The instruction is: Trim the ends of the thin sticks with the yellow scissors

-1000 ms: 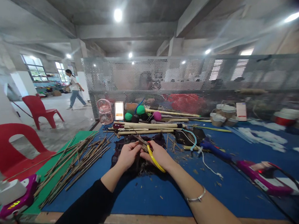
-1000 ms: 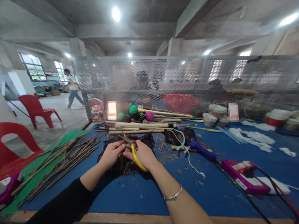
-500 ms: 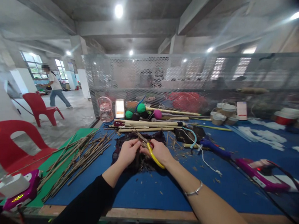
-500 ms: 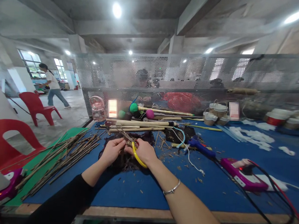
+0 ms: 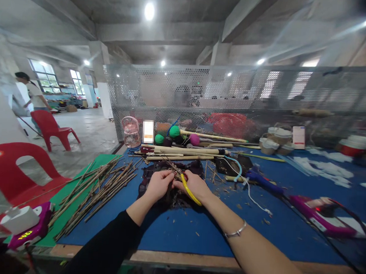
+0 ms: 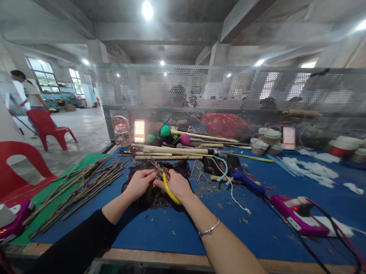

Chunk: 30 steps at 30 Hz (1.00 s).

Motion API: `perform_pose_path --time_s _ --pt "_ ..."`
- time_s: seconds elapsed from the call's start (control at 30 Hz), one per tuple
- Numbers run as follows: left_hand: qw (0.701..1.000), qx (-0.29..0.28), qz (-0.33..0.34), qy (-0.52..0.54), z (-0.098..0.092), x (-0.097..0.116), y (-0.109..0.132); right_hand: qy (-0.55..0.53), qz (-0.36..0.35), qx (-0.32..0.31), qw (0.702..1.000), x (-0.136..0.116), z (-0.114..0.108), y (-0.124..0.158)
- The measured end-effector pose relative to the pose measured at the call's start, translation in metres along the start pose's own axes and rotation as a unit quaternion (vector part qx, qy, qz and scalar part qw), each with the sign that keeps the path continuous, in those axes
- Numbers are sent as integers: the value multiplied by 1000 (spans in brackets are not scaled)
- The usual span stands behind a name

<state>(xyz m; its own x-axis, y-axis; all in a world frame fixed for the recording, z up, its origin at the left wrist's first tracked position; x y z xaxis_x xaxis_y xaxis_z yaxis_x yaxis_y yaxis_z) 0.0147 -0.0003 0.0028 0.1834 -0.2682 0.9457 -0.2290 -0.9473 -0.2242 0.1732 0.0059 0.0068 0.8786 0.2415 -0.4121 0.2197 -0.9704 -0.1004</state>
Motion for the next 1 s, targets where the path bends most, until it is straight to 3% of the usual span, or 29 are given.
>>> perform_pose_path --time_s 0.23,0.37,0.63,1.0 --pt "996 -12 -47 74 2 2 -2 -16 10 -7 1000 -3 -1 1" --pt "992 23 -52 109 2 9 -1 -9 -6 -3 1000 -3 -2 2" --pt "999 16 -18 23 0 1 -2 -44 -42 -11 998 -3 -2 5" --pt "999 29 -13 4 -1 2 -1 31 -2 2 1000 -2 -3 3"
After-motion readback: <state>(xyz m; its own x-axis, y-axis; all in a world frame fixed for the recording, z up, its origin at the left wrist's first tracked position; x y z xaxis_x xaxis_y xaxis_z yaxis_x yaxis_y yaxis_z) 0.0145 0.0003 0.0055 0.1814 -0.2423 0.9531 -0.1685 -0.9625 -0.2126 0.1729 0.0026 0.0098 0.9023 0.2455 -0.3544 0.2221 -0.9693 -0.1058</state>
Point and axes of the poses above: each hand's wrist, its own y-axis away from the middle knuckle, its own z-axis out of the palm, x = y × z, the point moved 1 cm from there along -y, towards the middle knuckle, and after that the axes turned 4 degrees about -x, right-handed, at the moved point
